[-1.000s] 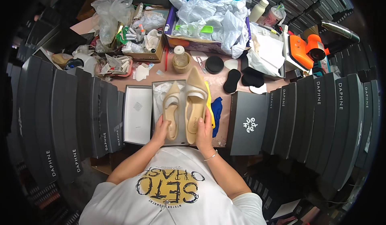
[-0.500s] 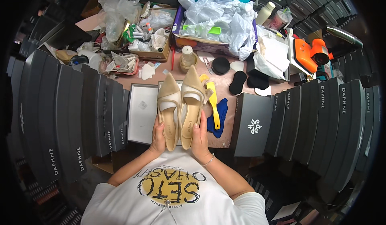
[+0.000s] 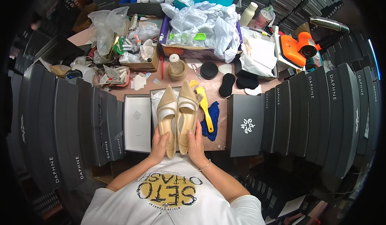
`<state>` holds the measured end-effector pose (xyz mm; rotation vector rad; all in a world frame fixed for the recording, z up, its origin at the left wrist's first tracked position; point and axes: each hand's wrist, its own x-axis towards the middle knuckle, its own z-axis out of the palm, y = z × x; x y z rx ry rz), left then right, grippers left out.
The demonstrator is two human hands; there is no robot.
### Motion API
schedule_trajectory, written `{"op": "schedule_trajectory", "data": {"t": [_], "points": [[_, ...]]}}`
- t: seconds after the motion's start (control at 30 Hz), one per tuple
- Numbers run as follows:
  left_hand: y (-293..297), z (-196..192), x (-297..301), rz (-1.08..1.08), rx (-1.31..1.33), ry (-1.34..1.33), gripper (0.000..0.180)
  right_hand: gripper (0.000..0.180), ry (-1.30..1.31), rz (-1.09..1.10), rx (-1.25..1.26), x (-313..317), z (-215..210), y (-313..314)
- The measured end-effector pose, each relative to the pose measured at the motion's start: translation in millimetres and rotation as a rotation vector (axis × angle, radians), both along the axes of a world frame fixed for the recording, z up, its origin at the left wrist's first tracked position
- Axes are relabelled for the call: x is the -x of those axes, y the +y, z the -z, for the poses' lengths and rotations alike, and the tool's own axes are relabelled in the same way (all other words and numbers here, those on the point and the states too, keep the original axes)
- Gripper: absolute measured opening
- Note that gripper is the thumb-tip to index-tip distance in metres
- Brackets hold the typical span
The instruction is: Inspecting, brushing, and wrapping a pair of high-heeled shoes before placing them into a shoe box.
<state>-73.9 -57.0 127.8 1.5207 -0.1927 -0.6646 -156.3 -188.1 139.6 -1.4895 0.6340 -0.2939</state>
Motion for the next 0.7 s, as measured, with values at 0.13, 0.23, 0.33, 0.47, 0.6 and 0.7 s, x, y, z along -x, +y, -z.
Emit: {"op": "schedule_trajectory", "data": {"t": [0.13, 0.23, 0.33, 0.47, 0.6, 0.7], "points": [[15, 5, -8, -0.202, 0.032, 0.097, 0.040, 0.053, 0.024, -0.054, 0.071, 5, 4, 0], [58, 33, -46, -0.237, -0.107, -0.005, 0.048, 0.052, 0.038, -0.129, -0.031, 8, 2, 1], [66, 16, -64, -0.297, -0.532, -0.724, 0.059, 0.053, 0.006, -0.174, -0.032, 5, -1, 6], [23, -36, -73, -0.033, -0.045, -0.248, 0.066, 0.053, -0.005, -0.271, 0.061, 3, 1, 13], [11, -30, -79, -0.048, 0.127, -0.132, 0.052, 0.054, -0.006, -0.341, 0.228, 7, 4, 14], [16, -37, -78, -0.040, 0.112, -0.059, 0.046, 0.055, -0.008, -0.372, 0.289, 9, 0, 11]]}}
